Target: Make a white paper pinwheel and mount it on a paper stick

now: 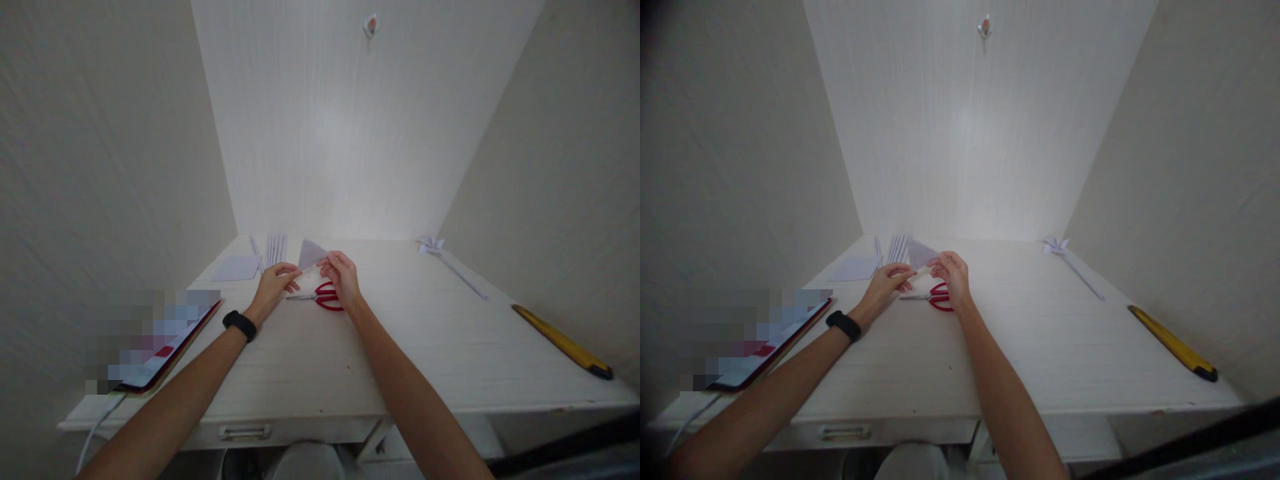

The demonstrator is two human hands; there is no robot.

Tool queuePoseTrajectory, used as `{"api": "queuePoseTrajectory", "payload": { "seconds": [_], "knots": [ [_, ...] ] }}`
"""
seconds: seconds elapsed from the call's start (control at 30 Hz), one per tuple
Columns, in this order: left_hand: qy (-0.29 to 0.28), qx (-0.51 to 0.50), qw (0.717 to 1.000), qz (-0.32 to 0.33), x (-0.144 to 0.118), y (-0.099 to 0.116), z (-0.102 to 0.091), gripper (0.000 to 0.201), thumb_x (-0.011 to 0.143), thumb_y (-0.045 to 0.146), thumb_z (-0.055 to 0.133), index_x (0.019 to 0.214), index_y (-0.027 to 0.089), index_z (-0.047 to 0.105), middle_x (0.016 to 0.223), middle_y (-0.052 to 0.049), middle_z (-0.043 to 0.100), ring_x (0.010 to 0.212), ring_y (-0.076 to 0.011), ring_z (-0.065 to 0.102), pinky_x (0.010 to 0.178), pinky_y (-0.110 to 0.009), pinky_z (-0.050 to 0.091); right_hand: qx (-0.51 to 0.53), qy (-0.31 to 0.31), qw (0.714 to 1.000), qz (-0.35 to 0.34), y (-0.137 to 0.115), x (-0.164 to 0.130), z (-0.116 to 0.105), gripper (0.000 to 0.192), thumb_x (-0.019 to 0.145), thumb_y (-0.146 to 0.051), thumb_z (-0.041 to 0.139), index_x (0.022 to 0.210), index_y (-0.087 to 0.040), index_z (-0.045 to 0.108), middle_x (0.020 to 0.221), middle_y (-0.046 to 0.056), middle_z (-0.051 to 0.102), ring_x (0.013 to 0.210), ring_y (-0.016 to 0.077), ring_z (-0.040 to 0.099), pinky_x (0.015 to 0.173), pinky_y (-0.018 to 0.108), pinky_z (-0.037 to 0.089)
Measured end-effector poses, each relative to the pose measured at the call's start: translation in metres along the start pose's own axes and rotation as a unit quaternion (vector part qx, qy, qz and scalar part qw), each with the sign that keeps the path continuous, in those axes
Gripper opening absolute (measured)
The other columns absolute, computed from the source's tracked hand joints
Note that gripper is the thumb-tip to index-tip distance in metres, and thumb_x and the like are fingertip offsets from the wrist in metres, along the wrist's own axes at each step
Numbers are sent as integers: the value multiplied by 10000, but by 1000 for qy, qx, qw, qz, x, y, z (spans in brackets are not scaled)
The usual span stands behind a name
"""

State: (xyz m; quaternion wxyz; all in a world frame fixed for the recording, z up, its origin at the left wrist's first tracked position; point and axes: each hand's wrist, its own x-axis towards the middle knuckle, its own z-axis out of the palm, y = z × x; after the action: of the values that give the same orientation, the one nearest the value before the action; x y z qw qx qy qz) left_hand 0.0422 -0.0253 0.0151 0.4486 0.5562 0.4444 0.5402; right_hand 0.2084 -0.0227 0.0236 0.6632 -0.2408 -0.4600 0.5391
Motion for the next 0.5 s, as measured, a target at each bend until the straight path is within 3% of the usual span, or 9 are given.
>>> {"api": "queuePoseTrajectory", "payload": {
  "seconds": [0.13,0.33,0.5],
  "knots": [
    [10,-63,998,-27,1,-3,-2,376,621,358,731,884,107,635,761,-51,676,541,-121,605,498,-225,443,-28,-3,1000,12,1,1,1,229,718,-403,618,754,-179,580,642,6,646,570,119,615,572,231,486],
    [28,-143,988,-55,4,-6,-6,291,708,394,678,850,140,680,930,-85,699,812,-147,644,713,-239,493,-143,-10,989,-25,0,-2,3,179,712,-346,633,734,-184,561,579,-15,627,564,138,640,594,247,500],
    [-9,-140,989,-36,5,-6,-6,257,650,333,730,822,147,688,914,-80,702,813,-149,640,747,-255,487,-195,-8,980,-46,-4,-5,5,159,733,-336,604,725,-187,550,589,-18,619,568,136,637,587,239,481]
  ]
}}
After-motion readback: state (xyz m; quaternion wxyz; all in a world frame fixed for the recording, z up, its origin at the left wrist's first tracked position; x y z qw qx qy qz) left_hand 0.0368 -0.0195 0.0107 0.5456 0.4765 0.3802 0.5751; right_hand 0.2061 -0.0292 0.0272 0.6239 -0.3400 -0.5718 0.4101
